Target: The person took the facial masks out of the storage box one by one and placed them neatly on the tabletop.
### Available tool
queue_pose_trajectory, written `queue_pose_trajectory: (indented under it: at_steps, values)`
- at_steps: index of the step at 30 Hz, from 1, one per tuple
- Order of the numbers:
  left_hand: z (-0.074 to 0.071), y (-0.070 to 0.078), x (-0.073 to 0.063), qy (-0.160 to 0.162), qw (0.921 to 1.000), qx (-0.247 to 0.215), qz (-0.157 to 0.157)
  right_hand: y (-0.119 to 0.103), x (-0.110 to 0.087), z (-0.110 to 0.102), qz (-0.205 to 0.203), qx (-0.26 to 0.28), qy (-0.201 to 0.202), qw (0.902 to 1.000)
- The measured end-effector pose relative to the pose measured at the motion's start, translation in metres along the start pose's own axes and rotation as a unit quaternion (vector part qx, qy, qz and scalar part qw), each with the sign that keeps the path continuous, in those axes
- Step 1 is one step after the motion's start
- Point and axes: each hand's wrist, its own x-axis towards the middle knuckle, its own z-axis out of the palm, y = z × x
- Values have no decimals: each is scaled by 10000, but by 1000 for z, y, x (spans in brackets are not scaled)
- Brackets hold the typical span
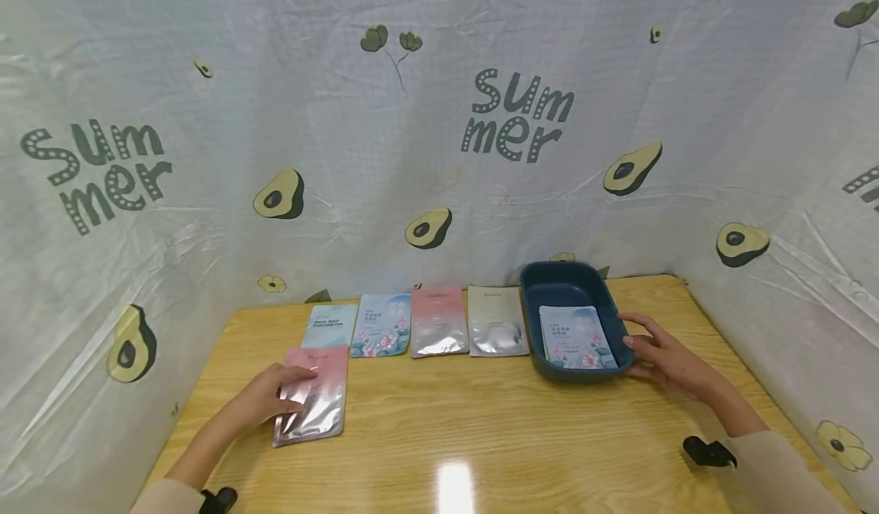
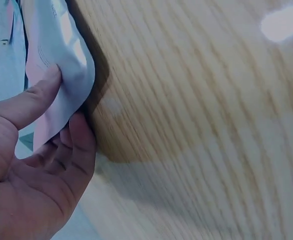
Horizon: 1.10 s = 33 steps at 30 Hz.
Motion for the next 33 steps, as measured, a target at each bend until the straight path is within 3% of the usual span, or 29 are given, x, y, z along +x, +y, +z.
queue_pose_trajectory:
  at_steps: [4,11,15,17,24,33]
  values:
    - [1,4,0,178,9997,37,-187,0,1,-1,-42,80,-42,10000]
    - [3,17,2,330,9930,240,-1106,-1,0,-2,26,25,-62,10000]
    - [-1,25,9,297,9875,598,-1430,-1,0,-2,65,24,-9,10000]
    - [-4,30,14,317,9873,724,-1378,-1,1,-2,63,9,1,10000]
    - [-12,60,34,278,9922,1017,-668,-1,-1,0,94,-23,-34,9999]
    - [-13,92,50,475,9927,1105,-35,-4,-1,1,115,29,-39,9999]
